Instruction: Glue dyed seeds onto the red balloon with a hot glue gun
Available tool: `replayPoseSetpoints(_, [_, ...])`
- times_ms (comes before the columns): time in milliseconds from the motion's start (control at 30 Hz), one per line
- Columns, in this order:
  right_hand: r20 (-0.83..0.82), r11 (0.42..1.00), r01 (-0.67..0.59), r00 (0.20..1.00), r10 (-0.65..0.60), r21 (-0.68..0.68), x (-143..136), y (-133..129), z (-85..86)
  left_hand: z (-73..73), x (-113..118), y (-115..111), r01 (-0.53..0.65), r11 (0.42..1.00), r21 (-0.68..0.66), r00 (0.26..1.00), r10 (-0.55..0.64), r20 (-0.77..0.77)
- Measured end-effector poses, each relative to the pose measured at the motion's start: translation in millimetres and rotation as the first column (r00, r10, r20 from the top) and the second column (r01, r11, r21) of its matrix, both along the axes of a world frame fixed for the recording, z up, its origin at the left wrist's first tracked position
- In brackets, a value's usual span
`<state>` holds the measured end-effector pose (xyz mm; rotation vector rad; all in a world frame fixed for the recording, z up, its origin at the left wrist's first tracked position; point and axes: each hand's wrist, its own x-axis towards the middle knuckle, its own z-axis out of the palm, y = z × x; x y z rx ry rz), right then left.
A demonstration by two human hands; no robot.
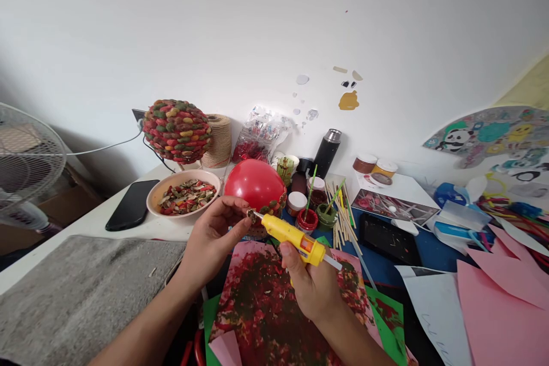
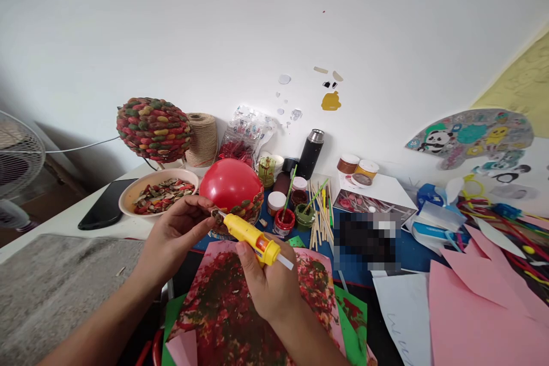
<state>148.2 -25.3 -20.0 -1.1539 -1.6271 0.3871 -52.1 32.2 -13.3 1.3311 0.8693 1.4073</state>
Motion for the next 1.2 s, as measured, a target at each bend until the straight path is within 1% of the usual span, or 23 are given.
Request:
replayPoseSetpoints(400, [0.012,1.0,-0.005,1.0,0.005,0.019,-0.8,-0.6,-0.6,1.1,0.5,0.1,-0.001,1.0,0.007,1.0,0.001,-0.017])
replayPoseSetpoints(667, [0.006,1.0,-0.003,1.0,0.003,0.022,-1.1,-0.2,2.7,0.7,1.4,0.1,-0.005,1.0,0.001,1.0,0.005,-0.016])
replayPoseSetpoints(1200, [0.012,1.0,0.01,1.0,-0.01,0.006,-1.0,0.4,-0.5,2.7,3.2,-0.5,-0.008,1.0,-0.007,1.0,0.008,-0.005])
